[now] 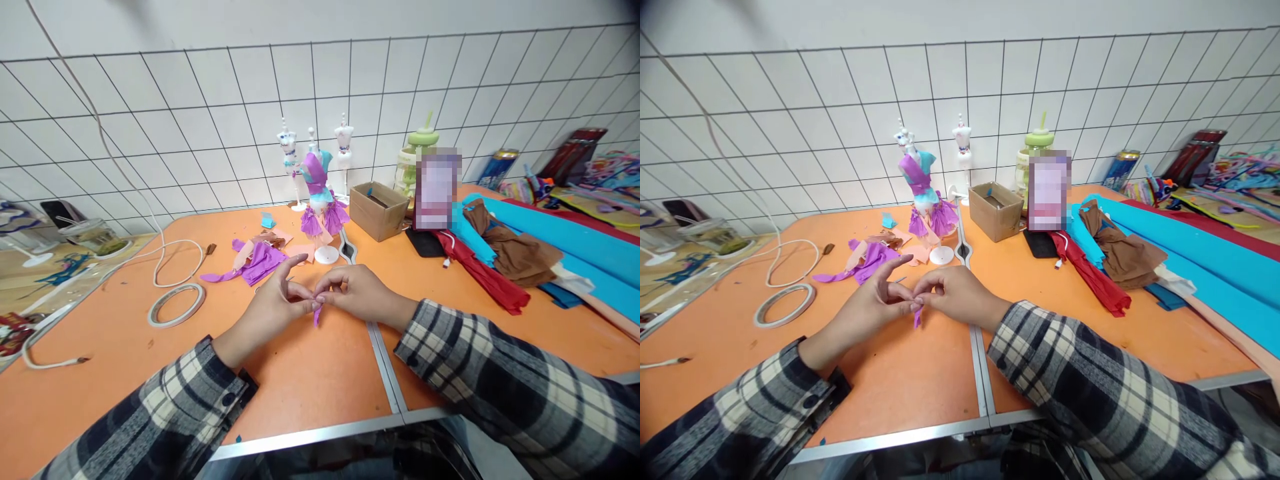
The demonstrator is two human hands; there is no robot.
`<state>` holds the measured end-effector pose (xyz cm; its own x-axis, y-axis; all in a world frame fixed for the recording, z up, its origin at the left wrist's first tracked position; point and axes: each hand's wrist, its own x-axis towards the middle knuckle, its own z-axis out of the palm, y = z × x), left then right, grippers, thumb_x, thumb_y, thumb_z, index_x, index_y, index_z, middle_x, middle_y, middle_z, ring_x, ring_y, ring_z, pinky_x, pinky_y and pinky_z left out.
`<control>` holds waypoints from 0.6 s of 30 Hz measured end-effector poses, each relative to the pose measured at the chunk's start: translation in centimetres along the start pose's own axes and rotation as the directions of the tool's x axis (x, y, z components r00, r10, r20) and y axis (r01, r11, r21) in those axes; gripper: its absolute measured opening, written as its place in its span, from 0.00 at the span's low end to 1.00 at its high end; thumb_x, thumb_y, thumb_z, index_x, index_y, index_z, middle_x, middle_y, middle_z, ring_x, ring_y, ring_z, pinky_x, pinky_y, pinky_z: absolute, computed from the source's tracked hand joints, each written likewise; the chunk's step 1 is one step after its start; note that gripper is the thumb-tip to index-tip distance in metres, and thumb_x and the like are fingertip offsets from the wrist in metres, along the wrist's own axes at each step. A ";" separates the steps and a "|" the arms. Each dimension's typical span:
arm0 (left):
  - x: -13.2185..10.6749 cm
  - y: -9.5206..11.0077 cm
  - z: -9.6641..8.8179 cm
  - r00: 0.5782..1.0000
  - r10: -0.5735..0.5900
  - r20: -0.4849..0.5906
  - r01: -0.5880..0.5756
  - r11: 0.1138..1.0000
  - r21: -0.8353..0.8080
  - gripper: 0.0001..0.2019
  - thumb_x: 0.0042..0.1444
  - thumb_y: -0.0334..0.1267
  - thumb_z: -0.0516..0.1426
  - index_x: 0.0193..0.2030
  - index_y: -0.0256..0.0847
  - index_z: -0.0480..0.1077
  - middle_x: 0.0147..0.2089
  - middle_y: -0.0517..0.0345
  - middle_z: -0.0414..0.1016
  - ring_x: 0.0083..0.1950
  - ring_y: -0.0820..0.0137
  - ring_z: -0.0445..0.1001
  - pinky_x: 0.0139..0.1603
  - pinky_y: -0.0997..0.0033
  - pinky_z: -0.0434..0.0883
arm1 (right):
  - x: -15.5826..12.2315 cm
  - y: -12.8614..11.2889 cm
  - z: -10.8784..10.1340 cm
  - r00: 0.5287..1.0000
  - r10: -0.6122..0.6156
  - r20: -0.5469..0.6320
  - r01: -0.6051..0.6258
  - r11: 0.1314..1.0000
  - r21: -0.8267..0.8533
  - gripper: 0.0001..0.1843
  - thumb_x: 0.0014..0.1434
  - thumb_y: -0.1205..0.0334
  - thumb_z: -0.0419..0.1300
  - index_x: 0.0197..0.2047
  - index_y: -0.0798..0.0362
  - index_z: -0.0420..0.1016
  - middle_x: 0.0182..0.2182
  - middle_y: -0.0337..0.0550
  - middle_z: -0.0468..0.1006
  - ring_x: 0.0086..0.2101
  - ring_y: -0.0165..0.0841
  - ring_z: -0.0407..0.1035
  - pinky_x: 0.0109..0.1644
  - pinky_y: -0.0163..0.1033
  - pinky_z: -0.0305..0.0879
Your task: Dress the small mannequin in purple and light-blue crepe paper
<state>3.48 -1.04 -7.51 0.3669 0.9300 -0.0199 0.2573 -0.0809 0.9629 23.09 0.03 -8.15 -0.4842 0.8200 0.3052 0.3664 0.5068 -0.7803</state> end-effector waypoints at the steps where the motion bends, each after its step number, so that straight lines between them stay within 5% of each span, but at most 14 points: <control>1: 0.0 -0.1 0.0 1.000 0.016 0.005 -0.015 1.000 -0.008 0.44 0.50 0.40 0.67 0.69 0.40 0.49 0.32 0.57 0.82 0.36 0.65 0.81 0.44 0.64 0.72 | 0.0 0.1 0.0 1.000 0.012 -0.007 -0.012 1.000 -0.004 0.05 0.58 0.67 0.63 0.35 0.52 0.82 0.31 0.38 0.81 0.31 0.28 0.68 0.35 0.33 0.59; 6: 0.1 -0.2 0.1 0.999 0.047 -0.006 -0.047 0.992 -0.121 0.39 0.49 0.42 0.67 0.64 0.40 0.54 0.50 0.43 0.81 0.46 0.61 0.80 0.49 0.60 0.72 | 0.3 0.3 -0.1 0.977 -0.007 -0.212 0.009 1.000 0.007 0.04 0.60 0.68 0.61 0.35 0.54 0.78 0.32 0.39 0.79 0.33 0.28 0.69 0.37 0.33 0.61; 15: -0.1 0.8 0.4 0.981 0.079 -0.176 -0.061 0.993 0.103 0.28 0.52 0.43 0.64 0.58 0.40 0.62 0.32 0.56 0.82 0.36 0.64 0.81 0.46 0.62 0.72 | -0.1 0.0 1.0 0.959 0.062 -0.277 -0.045 0.997 0.067 0.04 0.59 0.66 0.61 0.35 0.53 0.78 0.33 0.38 0.80 0.31 0.27 0.69 0.36 0.32 0.63; 18: -0.1 0.5 -0.1 0.986 0.080 -0.148 -0.047 0.976 0.214 0.28 0.53 0.39 0.63 0.60 0.43 0.61 0.33 0.58 0.82 0.40 0.63 0.81 0.45 0.63 0.73 | -0.1 0.4 0.7 0.964 0.109 -0.242 -0.099 0.994 0.054 0.14 0.58 0.66 0.61 0.48 0.50 0.78 0.39 0.39 0.81 0.25 0.24 0.65 0.33 0.33 0.62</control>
<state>3.48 -1.14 -6.97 0.2497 0.9634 0.0976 0.4248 -0.1995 0.8830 22.72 0.00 -8.84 -0.2348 0.9101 0.3415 0.3690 0.4084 -0.8349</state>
